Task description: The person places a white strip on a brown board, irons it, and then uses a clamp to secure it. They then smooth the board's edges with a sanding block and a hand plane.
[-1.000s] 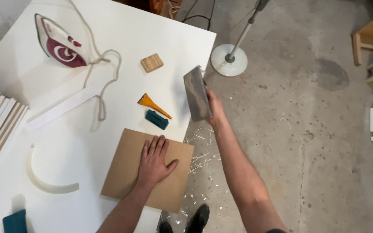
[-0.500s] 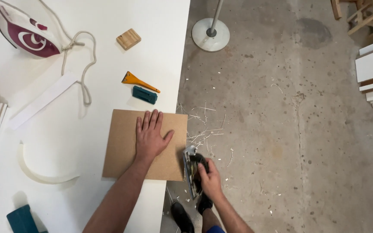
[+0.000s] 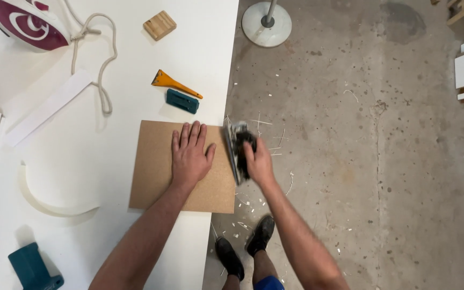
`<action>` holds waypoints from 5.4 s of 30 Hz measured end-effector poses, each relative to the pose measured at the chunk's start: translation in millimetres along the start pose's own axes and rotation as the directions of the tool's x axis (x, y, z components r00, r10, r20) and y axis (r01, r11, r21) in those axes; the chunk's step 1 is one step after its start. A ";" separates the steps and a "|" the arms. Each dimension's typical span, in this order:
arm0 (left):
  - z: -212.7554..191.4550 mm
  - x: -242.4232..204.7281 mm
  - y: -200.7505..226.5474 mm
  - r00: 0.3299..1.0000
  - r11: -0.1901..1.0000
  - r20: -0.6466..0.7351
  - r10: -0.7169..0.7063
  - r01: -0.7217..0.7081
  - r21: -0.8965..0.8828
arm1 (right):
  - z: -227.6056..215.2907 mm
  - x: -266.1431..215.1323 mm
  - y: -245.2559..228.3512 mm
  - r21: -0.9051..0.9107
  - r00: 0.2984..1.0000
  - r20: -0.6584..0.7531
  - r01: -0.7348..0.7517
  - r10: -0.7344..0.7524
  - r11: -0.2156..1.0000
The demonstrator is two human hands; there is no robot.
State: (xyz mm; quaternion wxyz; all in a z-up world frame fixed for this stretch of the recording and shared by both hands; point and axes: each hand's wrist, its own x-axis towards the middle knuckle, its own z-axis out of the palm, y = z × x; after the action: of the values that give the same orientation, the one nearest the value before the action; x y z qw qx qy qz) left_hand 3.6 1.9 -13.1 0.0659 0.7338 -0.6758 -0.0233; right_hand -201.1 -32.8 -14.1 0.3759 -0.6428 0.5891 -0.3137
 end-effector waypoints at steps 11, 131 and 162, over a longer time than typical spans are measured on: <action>2.6 1.2 -1.2 1.000 1.000 0.008 -0.017 0.017 -0.003 | 15.4 22.7 18.0 -0.105 0.997 0.077 -0.024 0.032 0.994; 6.2 -3.3 -3.1 0.966 0.995 -0.244 0.091 -0.079 0.058 | 17.4 -227.0 -33.0 0.759 0.712 0.411 -0.613 0.569 0.220; 12.1 -1.9 -5.1 0.974 0.996 -0.212 0.082 -0.073 0.052 | 42.7 -156.2 -41.0 0.750 0.648 0.394 -0.636 0.652 0.179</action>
State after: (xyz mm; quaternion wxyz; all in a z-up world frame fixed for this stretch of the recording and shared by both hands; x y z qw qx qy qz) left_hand 7.0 3.3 -25.8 0.1228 0.7065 -0.6932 0.0733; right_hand -160.6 128.2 4.9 0.7269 -0.0618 0.5729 -0.3736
